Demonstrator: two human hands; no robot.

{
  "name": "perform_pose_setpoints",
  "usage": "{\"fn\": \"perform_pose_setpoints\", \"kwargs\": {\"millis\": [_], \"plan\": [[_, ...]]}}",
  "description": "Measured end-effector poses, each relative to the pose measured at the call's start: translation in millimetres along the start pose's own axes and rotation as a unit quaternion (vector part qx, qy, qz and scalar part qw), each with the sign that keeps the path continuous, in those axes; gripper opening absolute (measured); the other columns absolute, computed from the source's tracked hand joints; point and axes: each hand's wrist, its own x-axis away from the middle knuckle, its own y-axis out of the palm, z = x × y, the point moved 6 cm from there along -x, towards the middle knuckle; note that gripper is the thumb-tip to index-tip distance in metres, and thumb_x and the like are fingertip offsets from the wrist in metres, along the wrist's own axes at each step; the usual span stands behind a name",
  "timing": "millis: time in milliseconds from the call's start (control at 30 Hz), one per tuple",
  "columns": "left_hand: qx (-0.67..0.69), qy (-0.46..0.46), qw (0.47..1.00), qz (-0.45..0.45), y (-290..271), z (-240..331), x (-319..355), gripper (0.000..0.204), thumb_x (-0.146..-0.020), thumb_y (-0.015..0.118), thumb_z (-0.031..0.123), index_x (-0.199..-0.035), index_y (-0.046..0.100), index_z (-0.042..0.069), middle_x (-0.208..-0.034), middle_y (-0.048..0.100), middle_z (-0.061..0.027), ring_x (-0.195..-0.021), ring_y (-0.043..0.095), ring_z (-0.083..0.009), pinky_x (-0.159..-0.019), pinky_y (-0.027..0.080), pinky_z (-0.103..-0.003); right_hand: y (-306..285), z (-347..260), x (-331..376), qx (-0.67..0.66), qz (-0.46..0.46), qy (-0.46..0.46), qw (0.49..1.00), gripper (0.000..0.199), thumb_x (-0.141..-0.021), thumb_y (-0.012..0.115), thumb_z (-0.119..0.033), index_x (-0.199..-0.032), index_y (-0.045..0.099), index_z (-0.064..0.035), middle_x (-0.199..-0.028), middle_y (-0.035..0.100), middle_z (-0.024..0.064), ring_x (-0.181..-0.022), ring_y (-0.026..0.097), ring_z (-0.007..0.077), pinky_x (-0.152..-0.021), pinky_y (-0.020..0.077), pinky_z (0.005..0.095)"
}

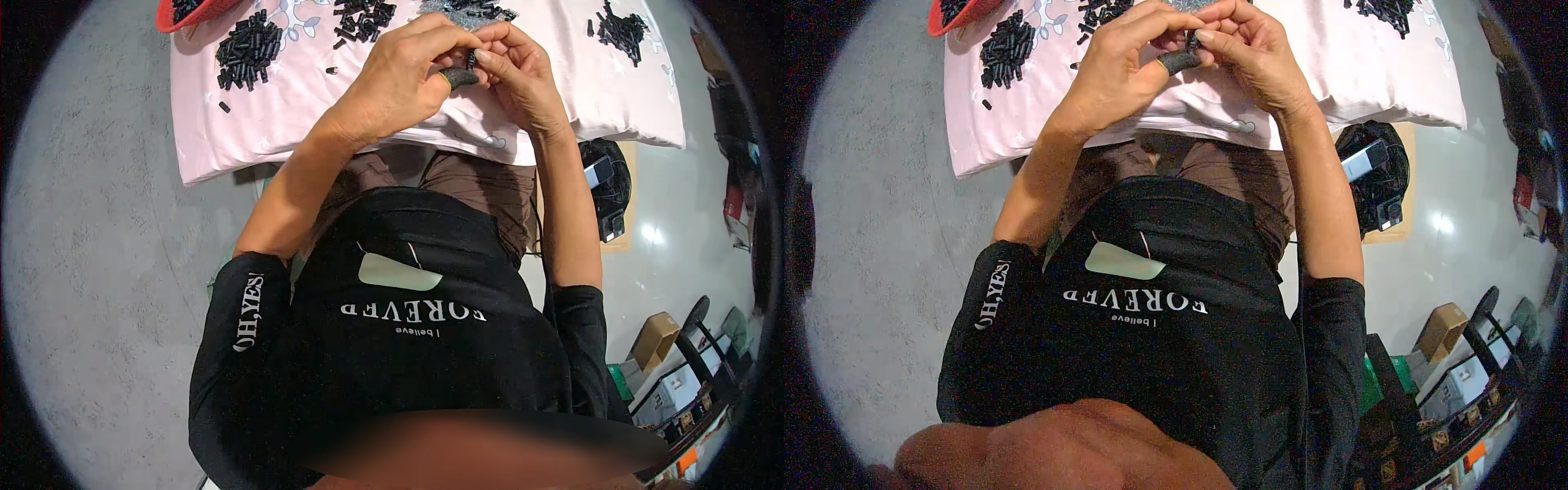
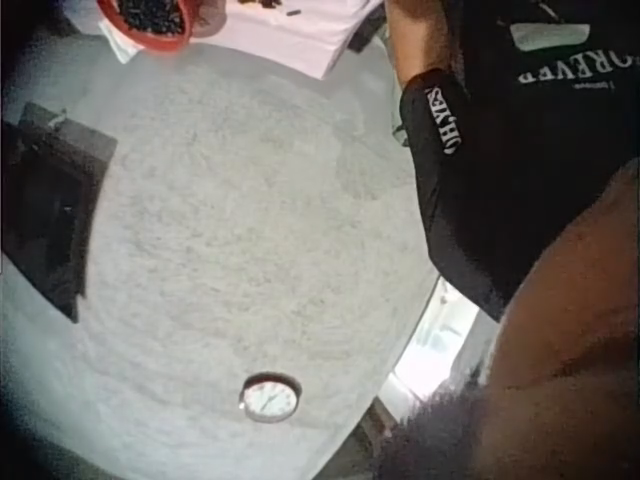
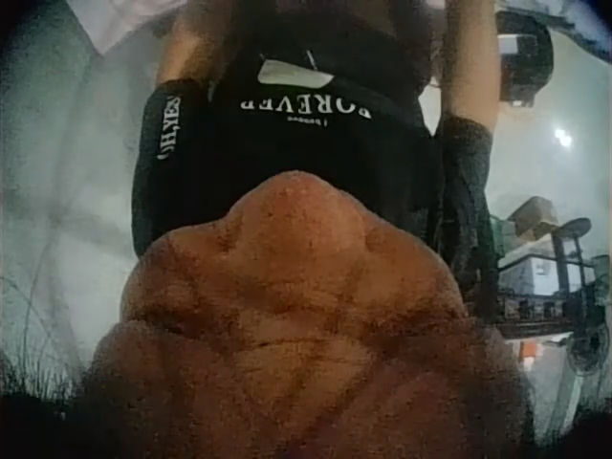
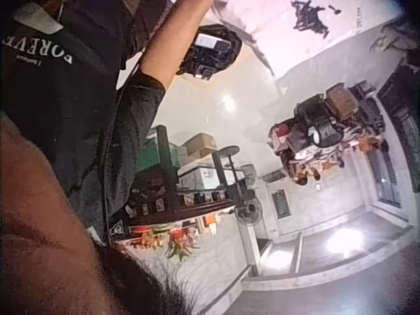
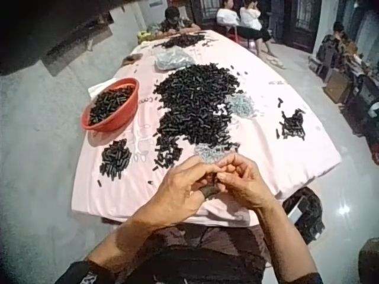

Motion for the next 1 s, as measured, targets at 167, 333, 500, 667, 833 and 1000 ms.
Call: {"fn": "perform_pose_setpoints", "kwargs": {"millis": [167, 333, 500, 667, 833, 1000], "plan": [[0.010, 0.003, 1.000, 0.023, 2, 1, 3, 0.043, -0.069, 0.055, -0.012, -0.109, 0.065, 0.001, -0.087, 0.060, -0.0110, -0.076, 0.061, -0.0251, -0.069, 0.051, -0.034, -3, 3, 0, -0.022, -0.002, 0.002, 1.000, 0.017, -0.094, 0.065, -0.003, -0.111, 0.063, -0.0011, -0.092, 0.065, 0.0040, -0.073, 0.056, 0.0064, -0.066, 0.0471, 0.0185], [-0.060, 0.036, 0.995, 0.064, 3, 6, 7, 0.045, -0.069, 0.055, -0.011, -0.111, 0.067, 0.001, -0.092, 0.064, -0.0140, -0.081, 0.066, -0.0318, -0.072, 0.054, -0.038, -5, 3, 1, -0.007, -0.002, 0.005, 1.000, 0.018, -0.093, 0.068, -0.003, -0.110, 0.063, -0.0016, -0.089, 0.065, 0.0034, -0.070, 0.056, 0.0063, -0.062, 0.0461, 0.0176], [-0.052, 0.048, 0.994, 0.085, 4, 6, 7, 0.043, -0.070, 0.055, -0.010, -0.110, 0.067, 0.001, -0.092, 0.064, -0.0151, -0.082, 0.066, -0.0337, -0.073, 0.054, -0.038, -6, 1, 4, -0.008, 0.012, -0.003, 1.000, 0.017, -0.092, 0.069, -0.002, -0.108, 0.063, -0.0017, -0.089, 0.066, 0.0027, -0.067, 0.056, 0.0062, -0.061, 0.0472, 0.0171], [-0.069, 0.037, 0.991, 0.106, -8, -8, 12, 0.040, -0.072, 0.055, -0.012, -0.108, 0.067, 0.000, -0.094, 0.065, -0.0134, -0.080, 0.069, -0.0258, -0.072, 0.057, -0.036, 3, 0, 1, 0.004, 0.009, 0.015, 1.000, 0.030, -0.093, 0.068, -0.005, -0.121, 0.062, -0.0007, -0.096, 0.069, 0.0057, -0.075, 0.061, 0.0078, -0.066, 0.0492, 0.0171], [-0.259, -0.117, 0.943, 0.170, -81, -58, 42, 0.034, -0.075, 0.061, -0.007, -0.107, 0.069, 0.002, -0.092, 0.066, -0.0142, -0.078, 0.067, -0.0266, -0.073, 0.054, -0.035, 8, -10, -1, 0.015, 0.015, -0.012, 1.000, 0.032, -0.098, 0.064, -0.012, -0.128, 0.060, -0.0011, -0.107, 0.072, 0.0100, -0.083, 0.063, 0.0089, -0.071, 0.0496, 0.0186], [-0.354, -0.190, 0.903, 0.155, -121, -90, 80, 0.035, -0.077, 0.057, -0.004, -0.109, 0.070, 0.003, -0.094, 0.065, -0.0132, -0.085, 0.063, -0.0275, -0.081, 0.051, -0.035, 7, -5, -2, 0.014, 0.013, 0.006, 1.000, 0.031, -0.098, 0.064, -0.012, -0.127, 0.061, -0.0013, -0.106, 0.072, 0.0096, -0.082, 0.063, 0.0086, -0.071, 0.0493, 0.0181]]}}
